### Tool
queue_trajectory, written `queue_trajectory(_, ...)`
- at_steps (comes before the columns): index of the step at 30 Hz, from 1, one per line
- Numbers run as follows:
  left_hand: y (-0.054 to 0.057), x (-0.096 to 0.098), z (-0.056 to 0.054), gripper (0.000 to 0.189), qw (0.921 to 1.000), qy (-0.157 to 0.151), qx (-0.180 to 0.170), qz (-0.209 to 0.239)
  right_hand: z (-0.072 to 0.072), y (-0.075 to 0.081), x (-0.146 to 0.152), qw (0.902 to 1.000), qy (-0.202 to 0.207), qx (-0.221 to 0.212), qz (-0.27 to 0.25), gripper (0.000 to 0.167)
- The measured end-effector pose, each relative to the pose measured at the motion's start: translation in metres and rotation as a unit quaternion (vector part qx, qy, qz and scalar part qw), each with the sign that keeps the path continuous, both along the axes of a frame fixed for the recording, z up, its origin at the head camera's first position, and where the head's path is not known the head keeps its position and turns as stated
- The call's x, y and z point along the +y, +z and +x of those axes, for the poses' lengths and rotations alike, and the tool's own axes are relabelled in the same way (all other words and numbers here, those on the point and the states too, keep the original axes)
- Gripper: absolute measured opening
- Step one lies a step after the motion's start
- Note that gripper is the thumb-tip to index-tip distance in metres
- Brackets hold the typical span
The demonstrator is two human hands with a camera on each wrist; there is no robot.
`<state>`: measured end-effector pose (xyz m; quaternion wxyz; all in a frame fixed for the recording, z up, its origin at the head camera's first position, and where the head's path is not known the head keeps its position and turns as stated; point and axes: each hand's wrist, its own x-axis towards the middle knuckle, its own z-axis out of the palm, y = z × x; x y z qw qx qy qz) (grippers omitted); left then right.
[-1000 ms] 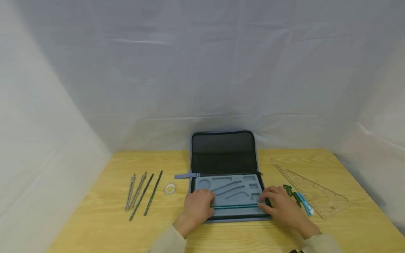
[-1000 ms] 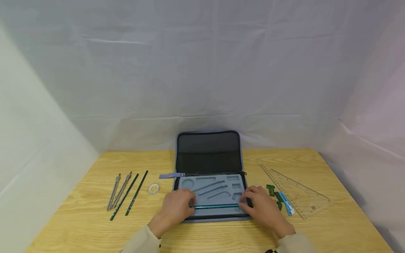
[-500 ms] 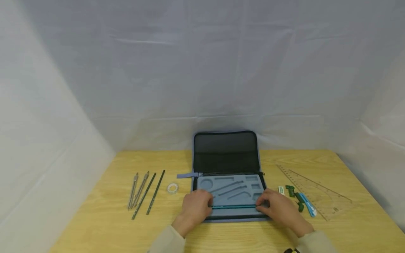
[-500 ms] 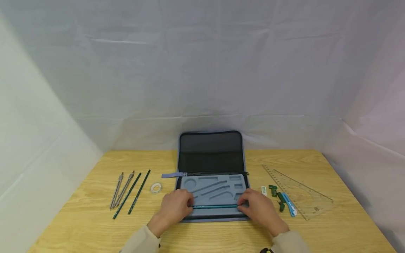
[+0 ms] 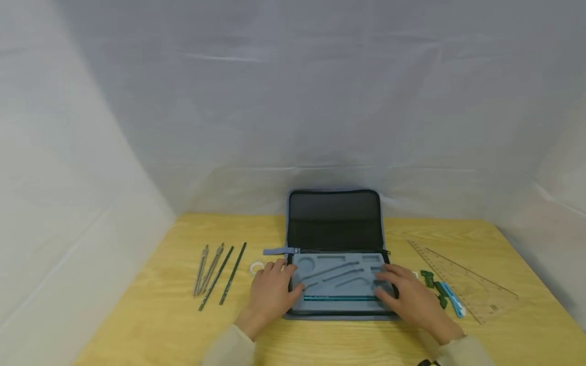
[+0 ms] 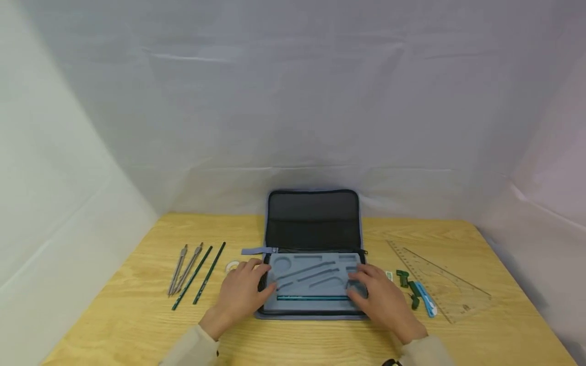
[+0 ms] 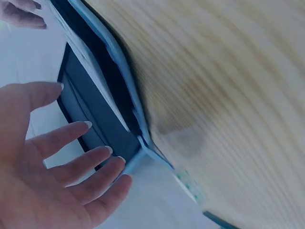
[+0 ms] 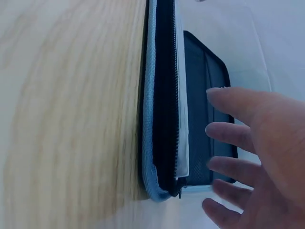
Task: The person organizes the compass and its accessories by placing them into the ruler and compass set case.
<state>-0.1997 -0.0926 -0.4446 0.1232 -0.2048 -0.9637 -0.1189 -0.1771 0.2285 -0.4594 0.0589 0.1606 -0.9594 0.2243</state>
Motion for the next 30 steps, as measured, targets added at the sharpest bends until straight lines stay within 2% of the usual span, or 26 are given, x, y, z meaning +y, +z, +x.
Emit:
queue_trajectory(4,0.000,-0.017,0.000,0.045,0.9999,0.010,-0.006,-0.011,-0.002,0.002,-0.002,0.9994,0.021,-0.022,0.015,0.054)
queue_trajectory(9,-0.002,-0.039,0.002,0.050,0.9988,0.039,-0.015,-0.025,-0.004,0.001,-0.007,0.9986,0.041,-0.032,0.007,0.063)
queue_trajectory(14,-0.002,-0.058,0.004,0.051,0.9958,0.084,-0.008,-0.034,-0.008,0.001,-0.015,0.9982,0.054,-0.025,0.010,0.062)
queue_trajectory(17,-0.001,-0.069,0.006,0.052,0.9939,0.102,-0.019,-0.036,-0.011,-0.001,-0.019,0.9979,0.061,-0.016,0.014,0.061)
queue_trajectory(27,-0.001,-0.098,0.009,0.051,0.9902,0.131,-0.041,-0.027,-0.018,-0.005,-0.038,0.9968,0.079,-0.006,0.010,0.058)
queue_trajectory(30,-0.003,-0.107,0.008,0.049,0.9894,0.138,-0.033,-0.028,-0.020,-0.005,-0.043,0.9965,0.082,-0.014,0.005,0.059)
